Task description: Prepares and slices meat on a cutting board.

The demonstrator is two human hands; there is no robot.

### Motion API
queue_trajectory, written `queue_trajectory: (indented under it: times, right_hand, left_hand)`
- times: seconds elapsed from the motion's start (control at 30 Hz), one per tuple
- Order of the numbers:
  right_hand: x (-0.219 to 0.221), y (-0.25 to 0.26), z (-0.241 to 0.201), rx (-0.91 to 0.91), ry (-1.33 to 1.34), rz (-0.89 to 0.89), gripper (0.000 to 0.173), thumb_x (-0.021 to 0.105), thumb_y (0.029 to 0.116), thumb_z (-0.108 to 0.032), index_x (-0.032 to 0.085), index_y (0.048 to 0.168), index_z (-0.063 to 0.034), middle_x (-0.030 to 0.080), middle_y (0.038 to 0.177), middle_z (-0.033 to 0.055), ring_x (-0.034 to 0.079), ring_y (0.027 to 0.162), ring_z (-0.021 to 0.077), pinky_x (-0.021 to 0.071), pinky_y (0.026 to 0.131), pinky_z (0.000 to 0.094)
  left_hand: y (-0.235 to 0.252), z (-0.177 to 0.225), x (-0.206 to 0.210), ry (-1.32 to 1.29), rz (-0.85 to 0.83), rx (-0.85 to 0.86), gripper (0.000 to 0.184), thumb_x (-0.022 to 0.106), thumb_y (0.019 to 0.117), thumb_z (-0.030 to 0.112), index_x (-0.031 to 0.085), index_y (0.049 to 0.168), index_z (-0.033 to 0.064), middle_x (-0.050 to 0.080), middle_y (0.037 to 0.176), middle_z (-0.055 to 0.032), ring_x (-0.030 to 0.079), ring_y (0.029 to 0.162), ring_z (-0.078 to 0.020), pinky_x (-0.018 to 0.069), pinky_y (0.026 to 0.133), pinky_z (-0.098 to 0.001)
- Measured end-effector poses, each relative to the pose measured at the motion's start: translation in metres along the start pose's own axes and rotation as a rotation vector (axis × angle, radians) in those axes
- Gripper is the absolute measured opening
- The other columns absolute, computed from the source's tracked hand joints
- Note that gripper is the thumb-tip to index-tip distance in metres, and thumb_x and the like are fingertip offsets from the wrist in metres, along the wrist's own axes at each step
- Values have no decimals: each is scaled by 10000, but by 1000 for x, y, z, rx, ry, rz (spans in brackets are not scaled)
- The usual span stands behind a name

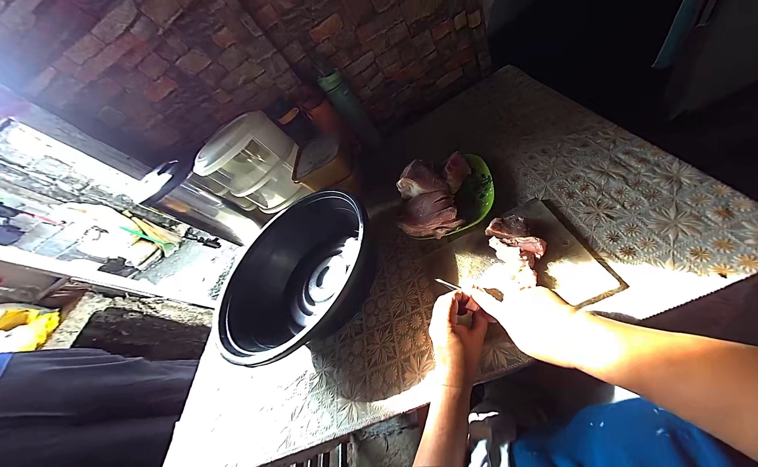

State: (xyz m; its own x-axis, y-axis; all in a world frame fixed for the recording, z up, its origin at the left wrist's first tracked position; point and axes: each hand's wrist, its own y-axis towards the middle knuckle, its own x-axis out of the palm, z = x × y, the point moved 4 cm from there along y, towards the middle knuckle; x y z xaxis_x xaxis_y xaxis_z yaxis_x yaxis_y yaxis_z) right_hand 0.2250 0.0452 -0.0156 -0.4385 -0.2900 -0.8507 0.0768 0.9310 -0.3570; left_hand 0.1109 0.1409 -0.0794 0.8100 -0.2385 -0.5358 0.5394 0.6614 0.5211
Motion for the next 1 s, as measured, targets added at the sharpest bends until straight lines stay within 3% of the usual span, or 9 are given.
queue_trajectory:
  times: [0.07,0.17,0.27,0.33,0.53,0.67,0.8,0.87,1.0]
  right_hand:
    - [-1,2,-2,-20,6,22,646,421,1053,-41,229,1654,-179,519,1439,282,577,1217,505,506,914,648]
    - [5,-17,3,35,-55,-36,749,455,1011,-9,160,1667,-215,602,1296,279,664,993,493,544,762,627]
    - [7,-52,11,132,-94,-165,657,351,1055,-24,172,1665,-187,674,1146,270,671,1030,479,530,821,612]
    - [7,-63,16,166,-89,-196,537,299,1083,-59,318,1615,-132,681,1178,253,663,1103,460,532,858,604]
    - [4,-23,16,37,-28,-27,720,524,986,-41,267,1637,-208,625,1263,262,662,1003,483,530,763,634]
    - [1,-1,19,-33,8,46,611,459,1019,-22,374,1595,-206,507,1484,216,593,1210,487,530,850,664]
    - [5,-14,26,-17,-92,26,441,592,985,-100,535,1418,-39,651,1155,262,664,990,470,530,768,622]
    - [2,-14,38,12,-133,51,281,621,959,-135,648,1194,18,664,1056,258,664,962,460,526,748,621]
    - [-24,-4,52,147,-23,27,342,525,1045,-260,618,1198,32,655,1108,275,654,1059,466,513,823,621]
  left_hand:
    - [1,1,-1,9,14,-29,233,763,753,57,696,962,-20,685,894,-59,671,817,-59,576,762,-198]
    - [1,1,-4,1,34,-63,236,762,773,44,689,987,-24,687,916,-65,677,818,-57,586,763,-202]
    - [-1,1,-4,-12,52,-61,230,739,763,36,684,979,-20,684,901,-51,667,815,-47,573,759,-186]
    - [-1,1,-3,-9,63,-61,220,732,760,36,686,970,-12,687,895,-43,668,808,-39,571,750,-177]
    - [-3,-2,-2,-146,11,-85,258,747,744,21,675,991,-9,674,931,-44,666,835,-52,579,756,-197]
    - [-5,-6,-9,-411,134,-201,274,683,752,-55,614,1017,-35,685,867,-29,683,794,-69,593,726,-222]
    - [-3,-6,-22,-578,179,-272,177,593,848,-73,550,1011,-20,715,808,-56,723,777,-132,613,740,-281]
    - [1,-3,-28,-459,119,-302,151,638,862,-21,588,1005,-25,684,801,-36,687,746,-90,588,701,-236]
    - [19,12,-28,120,-178,-341,345,683,869,163,680,1158,-25,671,1039,-126,663,886,-168,565,816,-339]
